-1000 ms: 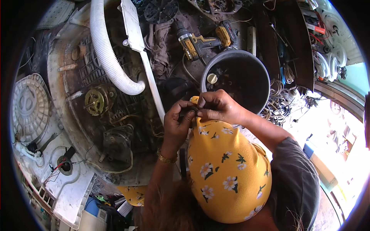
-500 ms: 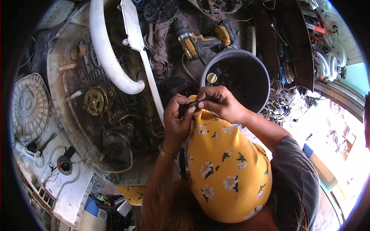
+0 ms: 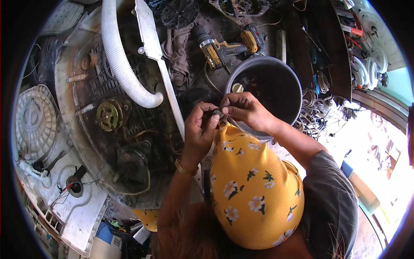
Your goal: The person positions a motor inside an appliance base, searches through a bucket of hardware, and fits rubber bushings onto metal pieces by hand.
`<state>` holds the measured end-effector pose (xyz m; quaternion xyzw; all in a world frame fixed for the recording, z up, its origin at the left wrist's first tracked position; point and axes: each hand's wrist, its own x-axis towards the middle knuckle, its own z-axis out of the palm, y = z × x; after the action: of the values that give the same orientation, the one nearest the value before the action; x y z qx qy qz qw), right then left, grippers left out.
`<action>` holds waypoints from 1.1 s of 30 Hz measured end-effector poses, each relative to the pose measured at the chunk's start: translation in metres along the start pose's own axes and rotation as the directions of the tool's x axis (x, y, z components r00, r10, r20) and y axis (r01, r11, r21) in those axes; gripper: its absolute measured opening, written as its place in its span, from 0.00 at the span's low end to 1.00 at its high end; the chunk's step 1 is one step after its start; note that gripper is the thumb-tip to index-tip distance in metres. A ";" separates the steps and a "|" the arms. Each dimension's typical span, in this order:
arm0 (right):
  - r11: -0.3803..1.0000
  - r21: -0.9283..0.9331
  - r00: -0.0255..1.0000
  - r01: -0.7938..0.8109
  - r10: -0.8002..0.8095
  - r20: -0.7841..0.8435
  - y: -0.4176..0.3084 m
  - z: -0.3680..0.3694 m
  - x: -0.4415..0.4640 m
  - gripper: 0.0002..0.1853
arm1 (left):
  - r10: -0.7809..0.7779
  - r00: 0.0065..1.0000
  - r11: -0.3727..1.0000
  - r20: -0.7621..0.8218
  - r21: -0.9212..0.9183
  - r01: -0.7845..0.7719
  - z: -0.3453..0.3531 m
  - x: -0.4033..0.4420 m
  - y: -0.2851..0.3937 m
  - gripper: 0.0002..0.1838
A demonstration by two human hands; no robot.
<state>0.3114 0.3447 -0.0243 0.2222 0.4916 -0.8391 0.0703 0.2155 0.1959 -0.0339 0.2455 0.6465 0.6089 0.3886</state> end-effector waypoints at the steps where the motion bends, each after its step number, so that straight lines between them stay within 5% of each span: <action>1: 0.995 -0.081 0.998 0.064 -0.066 -0.017 0.005 0.000 0.001 0.05 | -0.062 0.998 0.997 -0.019 -0.055 0.060 0.002 0.000 -0.002 0.06; 6: 0.686 -0.699 0.945 0.202 -0.324 -0.045 0.008 0.001 -0.001 0.06 | -0.234 0.969 0.962 -0.080 -0.167 0.218 0.008 -0.004 -0.023 0.05; 9: 0.418 -0.889 0.904 0.186 -0.428 -0.012 0.012 0.005 -0.001 0.07 | -0.001 0.972 0.982 -0.234 0.181 0.045 0.017 -0.008 -0.023 0.05; 12: 0.356 -0.905 0.849 0.233 -0.528 0.011 0.014 0.004 0.004 0.06 | 0.073 0.968 0.928 -0.241 0.373 0.022 0.019 -0.003 -0.013 0.06; 15: 0.569 -0.790 0.918 0.227 -0.396 -0.022 0.013 0.000 0.007 0.06 | -0.240 0.944 0.970 -0.225 -0.101 0.223 0.018 -0.002 -0.014 0.06; 18: 0.911 -0.374 0.962 0.175 -0.238 -0.131 0.014 0.004 0.006 0.04 | -0.255 0.953 0.920 -0.166 -0.345 0.186 0.013 -0.001 -0.014 0.06; 22: 0.981 -0.168 0.967 0.096 -0.132 -0.217 0.018 0.009 0.004 0.04 | -0.134 0.973 0.976 -0.188 -0.194 0.096 0.018 0.001 -0.013 0.06; 25: 0.744 -0.642 0.910 0.182 -0.375 -0.177 0.010 0.013 0.002 0.07 | 0.065 0.965 0.997 -0.256 0.048 -0.055 0.020 0.002 -0.025 0.07; 28: 0.619 -0.748 0.849 0.240 -0.507 -0.148 0.012 0.015 0.004 0.09 | 0.213 0.934 0.971 -0.288 0.165 -0.170 0.022 0.004 -0.029 0.08; 33: 0.583 -0.779 0.858 0.230 -0.500 -0.122 0.012 0.013 0.006 0.07 | 0.212 0.906 0.970 -0.365 0.188 -0.152 0.028 0.004 -0.023 0.08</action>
<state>0.3062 0.3281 -0.0309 0.2027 0.8283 -0.5116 -0.1052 0.2388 0.2128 -0.0563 0.2109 0.7295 0.6264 0.1761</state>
